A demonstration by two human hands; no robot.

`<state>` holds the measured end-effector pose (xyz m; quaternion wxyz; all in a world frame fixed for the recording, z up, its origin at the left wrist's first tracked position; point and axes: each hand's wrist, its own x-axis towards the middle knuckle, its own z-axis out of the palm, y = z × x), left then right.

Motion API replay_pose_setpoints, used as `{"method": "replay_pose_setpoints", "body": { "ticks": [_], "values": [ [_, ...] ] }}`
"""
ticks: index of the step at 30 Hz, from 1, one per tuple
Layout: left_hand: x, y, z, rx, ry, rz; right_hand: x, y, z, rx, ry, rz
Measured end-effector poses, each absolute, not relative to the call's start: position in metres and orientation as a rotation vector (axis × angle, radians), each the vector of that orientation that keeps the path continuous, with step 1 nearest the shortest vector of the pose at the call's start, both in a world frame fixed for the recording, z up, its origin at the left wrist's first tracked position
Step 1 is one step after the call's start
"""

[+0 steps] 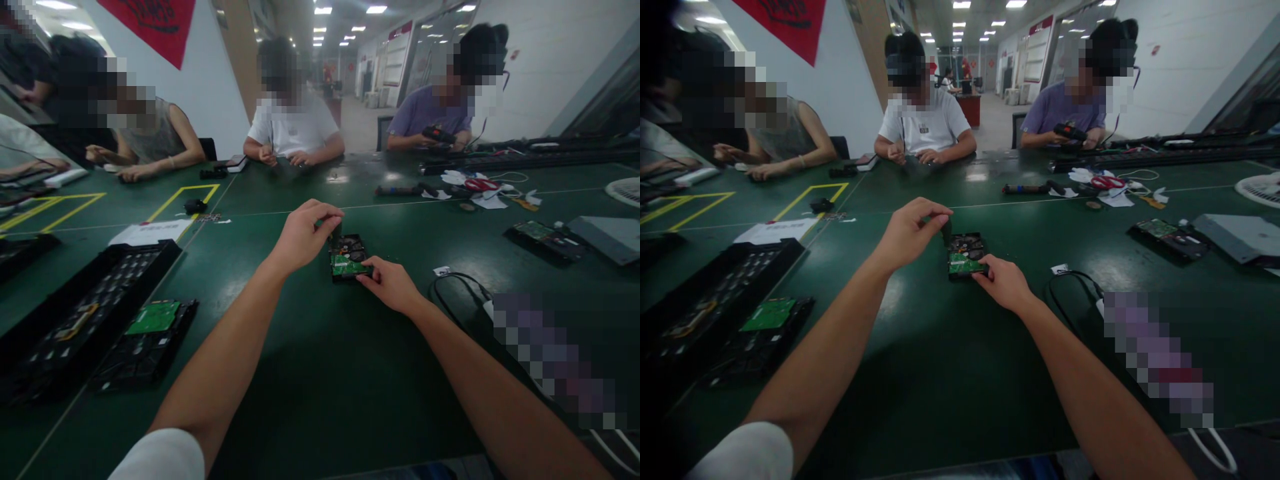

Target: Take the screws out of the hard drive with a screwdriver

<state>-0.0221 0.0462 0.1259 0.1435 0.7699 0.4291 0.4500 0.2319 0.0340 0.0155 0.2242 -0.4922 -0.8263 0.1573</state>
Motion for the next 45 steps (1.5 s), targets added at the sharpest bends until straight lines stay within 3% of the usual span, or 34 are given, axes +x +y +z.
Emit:
{"method": "replay_pose_setpoints", "body": {
  "ticks": [13, 45],
  "values": [
    [-0.0210, 0.0411, 0.1310, 2.346, 1.265, 1.186, 0.2311, 0.0335, 0.0182, -1.391, -2.280, 0.436],
    [-0.0209, 0.0461, 0.1259, 2.379, 1.265, 1.314, 0.2328, 0.0360, 0.0177, -1.433, -2.262, 0.481]
  ]
}}
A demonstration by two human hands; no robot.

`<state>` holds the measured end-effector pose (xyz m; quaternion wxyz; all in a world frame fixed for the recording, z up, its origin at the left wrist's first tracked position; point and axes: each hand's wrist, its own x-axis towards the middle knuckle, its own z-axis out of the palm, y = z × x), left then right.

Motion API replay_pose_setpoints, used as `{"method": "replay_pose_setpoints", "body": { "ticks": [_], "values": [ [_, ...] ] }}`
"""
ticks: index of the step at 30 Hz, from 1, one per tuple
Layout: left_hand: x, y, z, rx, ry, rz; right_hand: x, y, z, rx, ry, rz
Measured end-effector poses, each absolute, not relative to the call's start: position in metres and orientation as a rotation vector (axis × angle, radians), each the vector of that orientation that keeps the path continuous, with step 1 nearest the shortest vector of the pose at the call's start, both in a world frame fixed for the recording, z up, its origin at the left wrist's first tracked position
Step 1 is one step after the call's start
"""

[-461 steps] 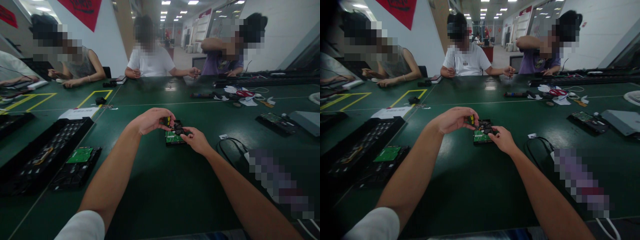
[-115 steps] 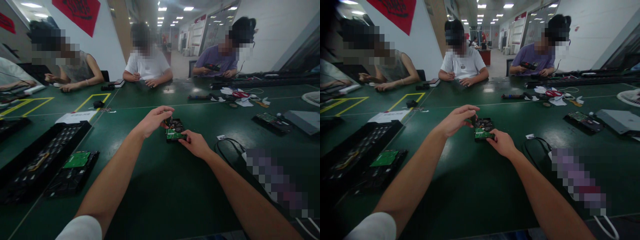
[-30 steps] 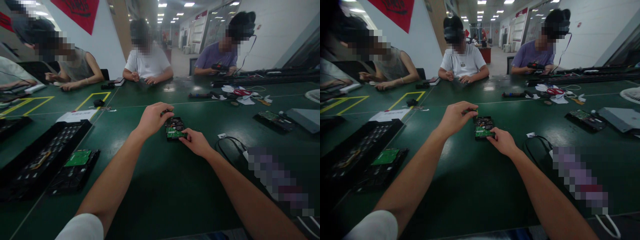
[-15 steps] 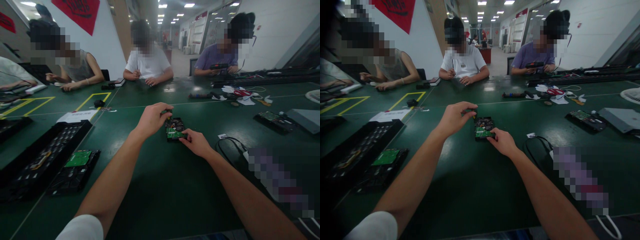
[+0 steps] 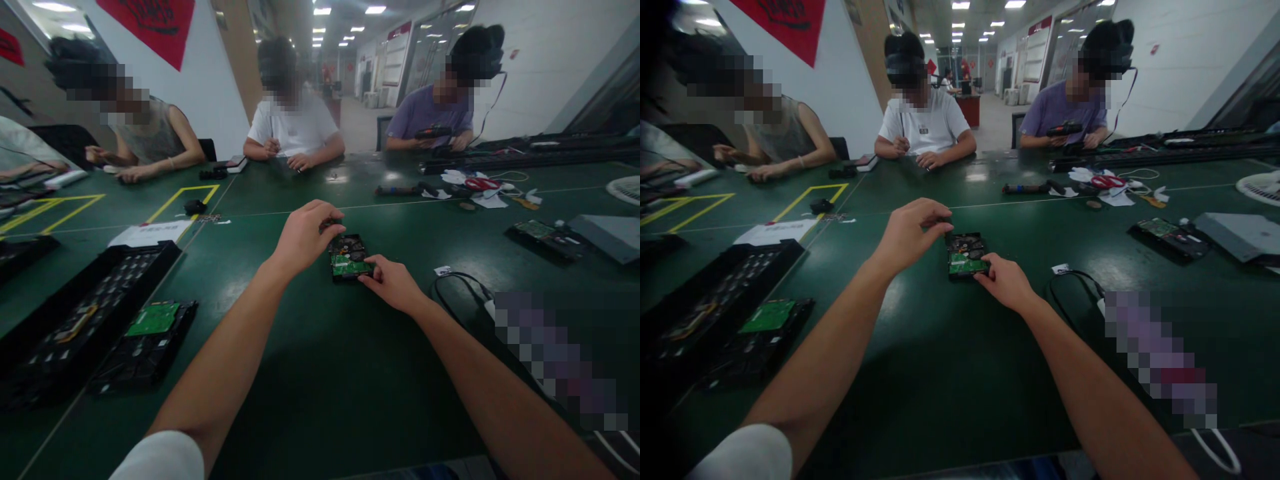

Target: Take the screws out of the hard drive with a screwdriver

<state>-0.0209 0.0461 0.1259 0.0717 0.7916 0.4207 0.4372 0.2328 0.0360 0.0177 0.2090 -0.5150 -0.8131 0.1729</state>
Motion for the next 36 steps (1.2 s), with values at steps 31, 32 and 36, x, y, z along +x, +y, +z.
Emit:
{"method": "replay_pose_setpoints", "body": {
  "ticks": [31, 32, 36],
  "values": [
    [-0.0204, 0.0482, 0.1221, 2.317, 1.350, 1.432, 0.2394, 0.0390, 0.0169, -1.372, -2.289, 0.412],
    [-0.0204, 0.0481, 0.1221, 2.324, 1.338, 1.427, 0.2395, 0.0391, 0.0167, -1.371, -2.291, 0.414],
    [-0.0200, 0.0467, 0.1231, 2.334, 1.288, 1.400, 0.2399, 0.0396, 0.0156, -1.351, -2.302, 0.395]
  ]
}}
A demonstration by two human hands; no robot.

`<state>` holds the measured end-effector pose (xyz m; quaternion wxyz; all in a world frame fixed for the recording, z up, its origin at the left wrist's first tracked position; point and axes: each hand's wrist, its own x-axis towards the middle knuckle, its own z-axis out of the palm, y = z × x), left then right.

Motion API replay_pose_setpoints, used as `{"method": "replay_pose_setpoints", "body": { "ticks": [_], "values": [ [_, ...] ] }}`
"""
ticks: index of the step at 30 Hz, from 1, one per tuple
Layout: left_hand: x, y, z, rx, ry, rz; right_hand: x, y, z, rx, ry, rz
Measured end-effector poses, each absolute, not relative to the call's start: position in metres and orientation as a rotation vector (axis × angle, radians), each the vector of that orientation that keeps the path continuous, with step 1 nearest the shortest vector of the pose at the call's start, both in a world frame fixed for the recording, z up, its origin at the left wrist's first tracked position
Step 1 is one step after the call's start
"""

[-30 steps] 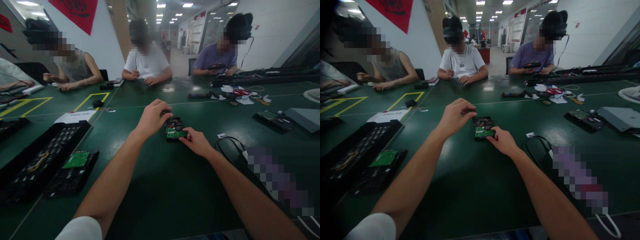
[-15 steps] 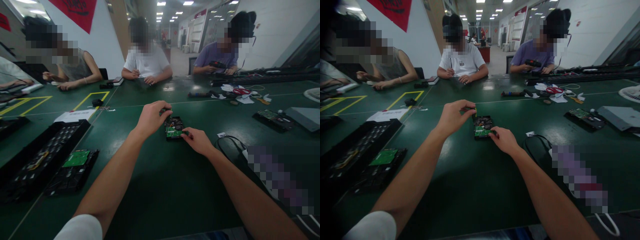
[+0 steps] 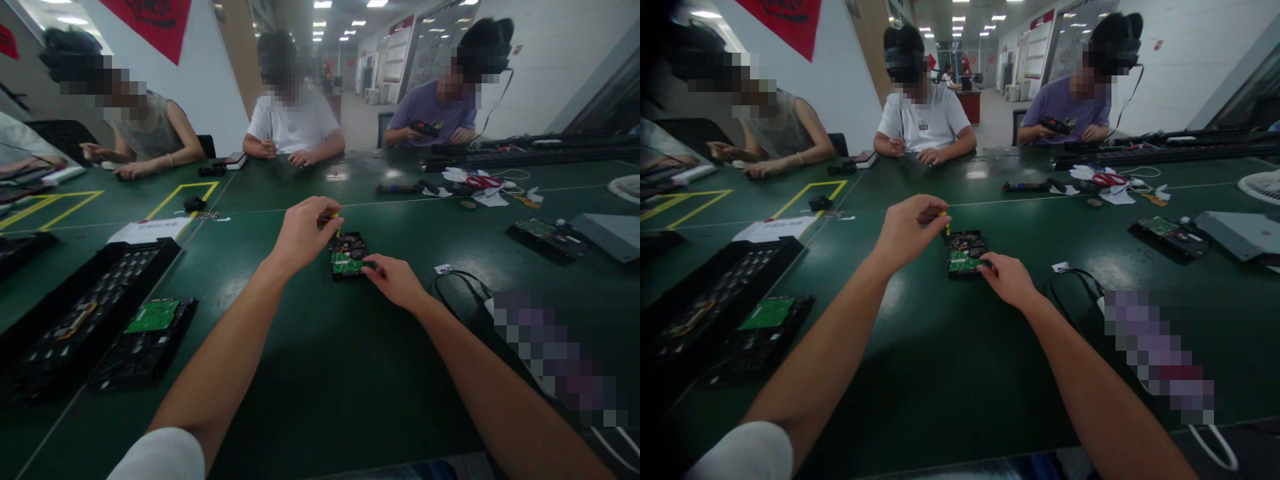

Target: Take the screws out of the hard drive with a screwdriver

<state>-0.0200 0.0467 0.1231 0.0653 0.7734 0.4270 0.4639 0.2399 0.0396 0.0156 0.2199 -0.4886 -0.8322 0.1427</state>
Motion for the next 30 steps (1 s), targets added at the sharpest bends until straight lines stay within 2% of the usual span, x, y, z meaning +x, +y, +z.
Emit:
{"method": "replay_pose_setpoints", "body": {
  "ticks": [13, 30],
  "values": [
    [-0.0184, 0.0432, 0.1271, 2.329, 1.286, 1.279, 0.2411, 0.0395, 0.0198, -1.322, -2.348, 0.433],
    [-0.0192, 0.0432, 0.1281, 2.292, 1.293, 1.320, 0.2396, 0.0387, 0.0192, -1.328, -2.343, 0.436]
  ]
}}
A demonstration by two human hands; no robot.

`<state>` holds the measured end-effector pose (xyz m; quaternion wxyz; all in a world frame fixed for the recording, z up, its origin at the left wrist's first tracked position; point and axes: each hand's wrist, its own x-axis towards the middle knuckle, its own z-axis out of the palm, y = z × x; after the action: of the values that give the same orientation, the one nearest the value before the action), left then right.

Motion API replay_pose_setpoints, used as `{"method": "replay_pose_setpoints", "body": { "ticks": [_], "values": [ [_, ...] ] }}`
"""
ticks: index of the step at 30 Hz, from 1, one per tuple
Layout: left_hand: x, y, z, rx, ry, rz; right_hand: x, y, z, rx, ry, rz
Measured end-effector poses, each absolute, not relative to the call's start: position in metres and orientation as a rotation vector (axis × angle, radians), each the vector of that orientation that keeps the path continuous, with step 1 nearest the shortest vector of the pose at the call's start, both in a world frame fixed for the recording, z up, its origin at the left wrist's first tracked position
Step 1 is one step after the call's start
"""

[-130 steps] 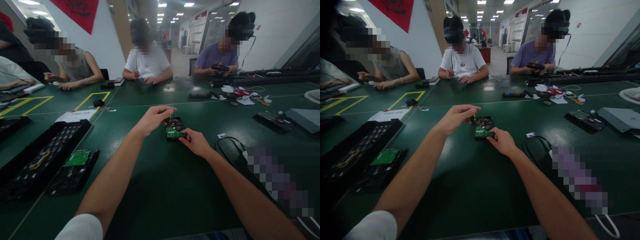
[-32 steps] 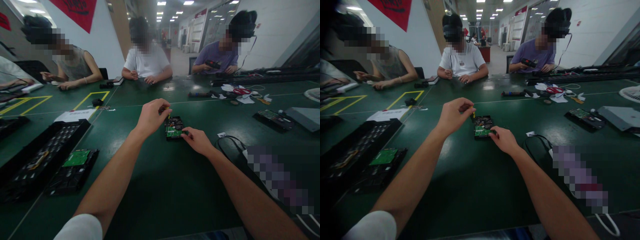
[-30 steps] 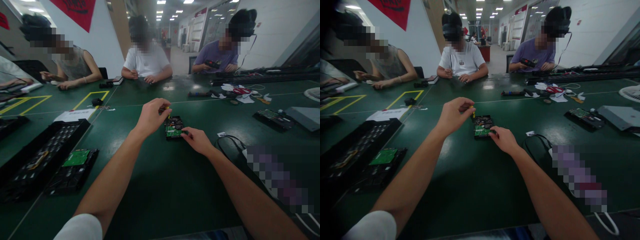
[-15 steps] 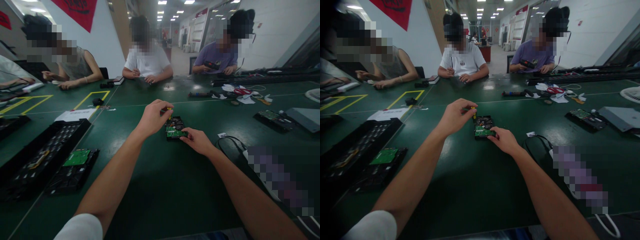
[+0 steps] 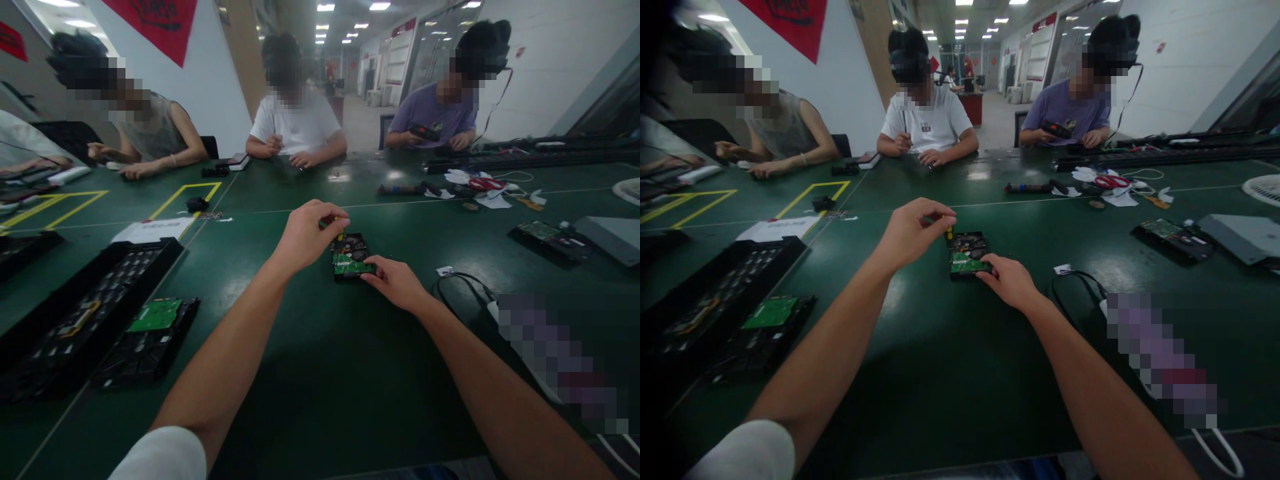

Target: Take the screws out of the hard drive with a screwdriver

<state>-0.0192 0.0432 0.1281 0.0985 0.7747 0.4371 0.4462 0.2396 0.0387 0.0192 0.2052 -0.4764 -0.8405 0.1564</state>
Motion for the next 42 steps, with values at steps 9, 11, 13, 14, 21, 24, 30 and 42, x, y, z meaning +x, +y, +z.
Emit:
{"method": "replay_pose_setpoints", "body": {
  "ticks": [9, 11, 13, 14, 21, 24, 30, 42],
  "values": [
    [-0.0193, 0.0419, 0.1303, 2.312, 1.308, 1.296, 0.2390, 0.0380, 0.0174, -1.347, -2.354, 0.403],
    [-0.0201, 0.0413, 0.1310, 2.306, 1.295, 1.280, 0.2391, 0.0383, 0.0173, -1.352, -2.350, 0.404],
    [-0.0211, 0.0413, 0.1314, 2.279, 1.282, 1.264, 0.2393, 0.0384, 0.0172, -1.354, -2.344, 0.403],
    [-0.0214, 0.0415, 0.1314, 2.257, 1.276, 1.255, 0.2394, 0.0385, 0.0172, -1.351, -2.343, 0.403],
    [-0.0186, 0.0424, 0.1281, 2.086, 1.195, 1.219, 0.2405, 0.0394, 0.0182, -1.334, -2.362, 0.436],
    [-0.0160, 0.0424, 0.1269, 2.040, 1.161, 1.231, 0.2403, 0.0389, 0.0188, -1.334, -2.364, 0.428],
    [-0.0173, 0.0467, 0.1241, 2.037, 1.186, 1.291, 0.2385, 0.0362, 0.0211, -1.348, -2.362, 0.421],
    [-0.0164, 0.0454, 0.1243, 1.892, 1.093, 1.242, 0.2375, 0.0353, 0.0206, -1.358, -2.354, 0.415]
  ]
}}
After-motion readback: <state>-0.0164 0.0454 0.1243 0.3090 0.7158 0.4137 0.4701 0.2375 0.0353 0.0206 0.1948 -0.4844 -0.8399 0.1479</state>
